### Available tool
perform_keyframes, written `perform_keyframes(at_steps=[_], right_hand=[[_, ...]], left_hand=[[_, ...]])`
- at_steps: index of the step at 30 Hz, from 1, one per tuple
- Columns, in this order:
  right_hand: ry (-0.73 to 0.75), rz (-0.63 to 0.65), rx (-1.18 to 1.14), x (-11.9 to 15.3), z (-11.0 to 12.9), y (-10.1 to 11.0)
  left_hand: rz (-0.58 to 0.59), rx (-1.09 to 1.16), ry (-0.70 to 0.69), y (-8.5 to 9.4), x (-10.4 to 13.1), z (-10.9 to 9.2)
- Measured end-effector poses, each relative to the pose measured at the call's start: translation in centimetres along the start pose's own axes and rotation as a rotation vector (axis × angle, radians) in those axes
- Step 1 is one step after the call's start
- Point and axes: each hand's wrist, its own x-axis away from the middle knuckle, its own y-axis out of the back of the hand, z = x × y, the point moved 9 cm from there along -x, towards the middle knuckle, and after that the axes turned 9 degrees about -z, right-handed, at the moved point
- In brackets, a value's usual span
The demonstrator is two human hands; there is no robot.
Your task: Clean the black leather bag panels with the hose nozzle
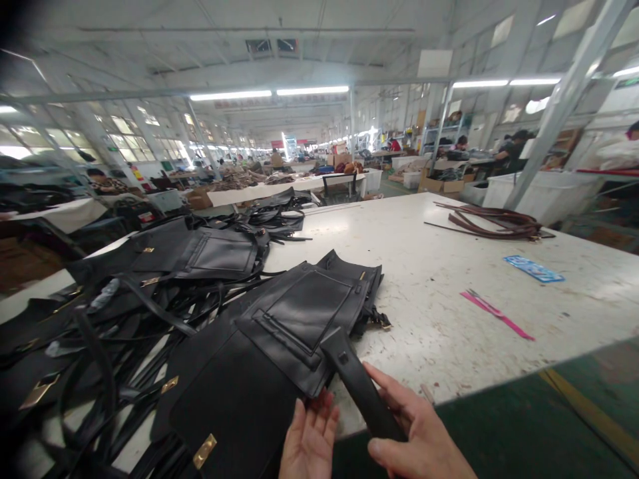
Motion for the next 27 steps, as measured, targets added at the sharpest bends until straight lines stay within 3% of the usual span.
perform_keyframes(at_steps=[3,7,12,16,19,23,27], right_hand=[[-0.019,0.129,0.019,0.3,0.6,-1.3],[-0.022,0.206,0.074,0.0,1.2,-2.6],[-0.096,0.244,0.137,-1.1,0.7,-4.5],[-0.053,0.245,0.125,-1.7,1.3,-6.2],[-0.057,0.251,0.122,-0.8,1.4,-6.5],[-0.105,0.255,0.135,0.2,0.9,-6.7],[-0.013,0.157,0.105,-1.3,1.8,-6.9]], left_hand=[[-0.052,0.246,0.048,-2.1,-1.1,-1.5],[-0.077,0.260,-0.042,-3.3,-1.3,-3.0],[-0.130,0.131,-0.078,-1.3,-1.9,-2.6],[-0.149,0.079,-0.063,-0.2,-2.0,-2.6],[-0.104,0.116,-0.025,0.0,-2.0,-2.5],[-0.147,0.127,-0.046,1.4,-2.5,-2.5],[-0.110,0.113,-0.045,1.5,-2.4,-2.6]])
